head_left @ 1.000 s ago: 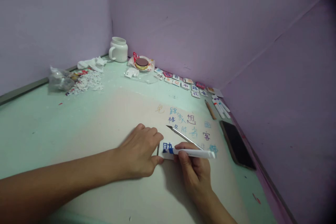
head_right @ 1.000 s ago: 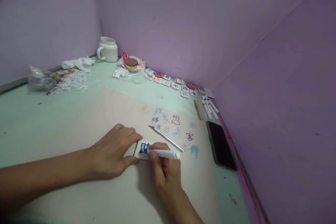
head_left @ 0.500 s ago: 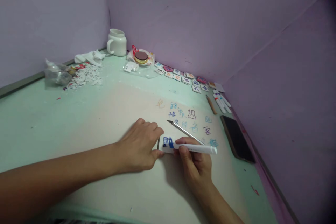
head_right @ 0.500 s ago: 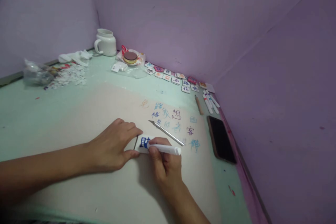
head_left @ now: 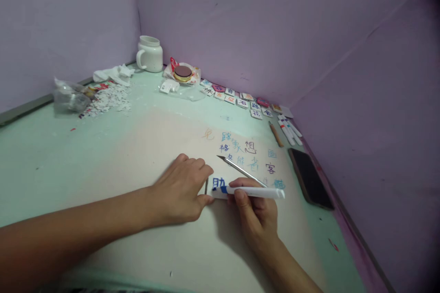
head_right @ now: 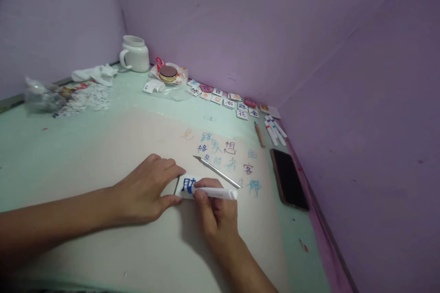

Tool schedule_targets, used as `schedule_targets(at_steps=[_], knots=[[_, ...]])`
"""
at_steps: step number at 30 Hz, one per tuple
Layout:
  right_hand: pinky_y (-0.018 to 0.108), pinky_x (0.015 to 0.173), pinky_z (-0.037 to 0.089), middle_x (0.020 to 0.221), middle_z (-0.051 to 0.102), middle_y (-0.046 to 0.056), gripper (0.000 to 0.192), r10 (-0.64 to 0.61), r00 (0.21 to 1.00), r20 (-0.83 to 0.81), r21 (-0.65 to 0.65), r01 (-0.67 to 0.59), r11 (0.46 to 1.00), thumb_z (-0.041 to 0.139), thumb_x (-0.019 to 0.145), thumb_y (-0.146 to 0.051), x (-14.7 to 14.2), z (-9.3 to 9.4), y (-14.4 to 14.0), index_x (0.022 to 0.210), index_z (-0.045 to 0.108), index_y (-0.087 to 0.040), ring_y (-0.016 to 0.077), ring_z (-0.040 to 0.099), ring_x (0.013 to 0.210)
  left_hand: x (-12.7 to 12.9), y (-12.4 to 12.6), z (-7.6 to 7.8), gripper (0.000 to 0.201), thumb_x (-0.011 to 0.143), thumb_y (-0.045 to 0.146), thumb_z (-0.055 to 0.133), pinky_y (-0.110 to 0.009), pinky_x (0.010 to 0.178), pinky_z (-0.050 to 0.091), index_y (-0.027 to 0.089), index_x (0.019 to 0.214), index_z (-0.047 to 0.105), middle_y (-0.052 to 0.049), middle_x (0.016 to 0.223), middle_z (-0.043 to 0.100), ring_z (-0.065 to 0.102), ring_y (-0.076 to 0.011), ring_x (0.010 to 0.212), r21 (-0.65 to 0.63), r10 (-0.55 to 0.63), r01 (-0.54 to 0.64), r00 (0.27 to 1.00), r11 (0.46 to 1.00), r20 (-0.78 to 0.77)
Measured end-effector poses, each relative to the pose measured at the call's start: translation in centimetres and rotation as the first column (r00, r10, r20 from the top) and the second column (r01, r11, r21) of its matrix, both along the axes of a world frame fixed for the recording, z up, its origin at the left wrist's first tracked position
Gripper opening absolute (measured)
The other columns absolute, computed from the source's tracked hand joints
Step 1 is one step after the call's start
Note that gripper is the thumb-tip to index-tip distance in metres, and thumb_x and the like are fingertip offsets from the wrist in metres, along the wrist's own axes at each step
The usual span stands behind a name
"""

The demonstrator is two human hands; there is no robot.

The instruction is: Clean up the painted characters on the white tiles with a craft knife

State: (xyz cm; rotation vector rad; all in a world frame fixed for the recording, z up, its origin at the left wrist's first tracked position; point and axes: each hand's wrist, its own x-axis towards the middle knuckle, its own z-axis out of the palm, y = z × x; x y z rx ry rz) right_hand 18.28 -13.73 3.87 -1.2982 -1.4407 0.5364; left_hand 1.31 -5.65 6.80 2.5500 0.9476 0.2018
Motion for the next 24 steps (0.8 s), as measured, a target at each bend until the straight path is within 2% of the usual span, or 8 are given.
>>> schedule_targets(at_steps=[6,9,13,18,24], knots=[[0.026,0.057,0.044,0.072,0.062,-0.001,0.012,-0.013,0.999,-0.048,0.026,0.014,1.0,0.053,0.089,-0.027,-0.2,-0.2,0.1,0.092,0.063,-0.023,0.0133,0.057,0.061,0.0,0.0,-0.2,0.03,0.078,0.032,0.065,-0.045,0.085,0.037,0.016,0.103,0.058,-0.008,0.094,0.06,0.055,-0.0273,0.091,0.003,0.013,-0.013,1.0,1.0,0.009],[0.023,0.055,0.045,0.073,0.062,-0.002,0.01,-0.089,0.99,-0.107,0.042,0.094,0.995,0.053,0.089,-0.025,0.1,-0.3,0.3,0.094,0.062,-0.024,0.0114,0.057,0.061,0.0,0.0,-0.1,0.031,0.078,0.031,0.065,-0.044,0.084,0.037,0.016,0.104,0.058,-0.007,0.093,0.059,0.055,-0.0265,0.089,-0.011,0.018,-0.018,1.0,1.0,0.013],[0.024,0.058,0.047,0.078,0.064,0.0,0.011,-0.177,0.984,0.001,0.094,0.176,0.98,0.052,0.089,-0.023,0.8,-0.2,0.7,0.092,0.062,-0.023,0.0124,0.06,0.065,0.0,0.0,-0.1,0.03,0.078,0.03,0.065,-0.045,0.084,0.037,0.016,0.103,0.058,-0.007,0.093,0.059,0.054,-0.0263,0.089,-0.011,0.019,-0.018,1.0,1.0,0.018],[0.026,0.061,0.048,0.082,0.066,0.001,0.012,-0.09,0.985,0.147,0.096,0.076,0.992,0.052,0.089,-0.022,1.1,-0.3,1.0,0.095,0.062,-0.022,0.0141,0.062,0.068,-0.1,0.0,-0.3,0.031,0.077,0.031,0.066,-0.044,0.083,0.038,0.017,0.103,0.057,-0.007,0.093,0.059,0.054,-0.026,0.088,-0.007,0.028,-0.028,0.999,1.0,0.023],[0.024,0.061,0.048,0.076,0.066,-0.001,0.012,-0.025,0.977,0.213,0.075,0.009,0.997,0.05,0.089,-0.022,0.9,-0.2,1.2,0.096,0.061,-0.023,0.0131,0.062,0.067,0.0,0.1,-0.3,0.029,0.076,0.03,0.067,-0.044,0.083,0.037,0.018,0.1,0.057,-0.006,0.093,0.059,0.055,-0.0252,0.087,0.003,0.025,-0.025,0.999,1.0,0.021]])
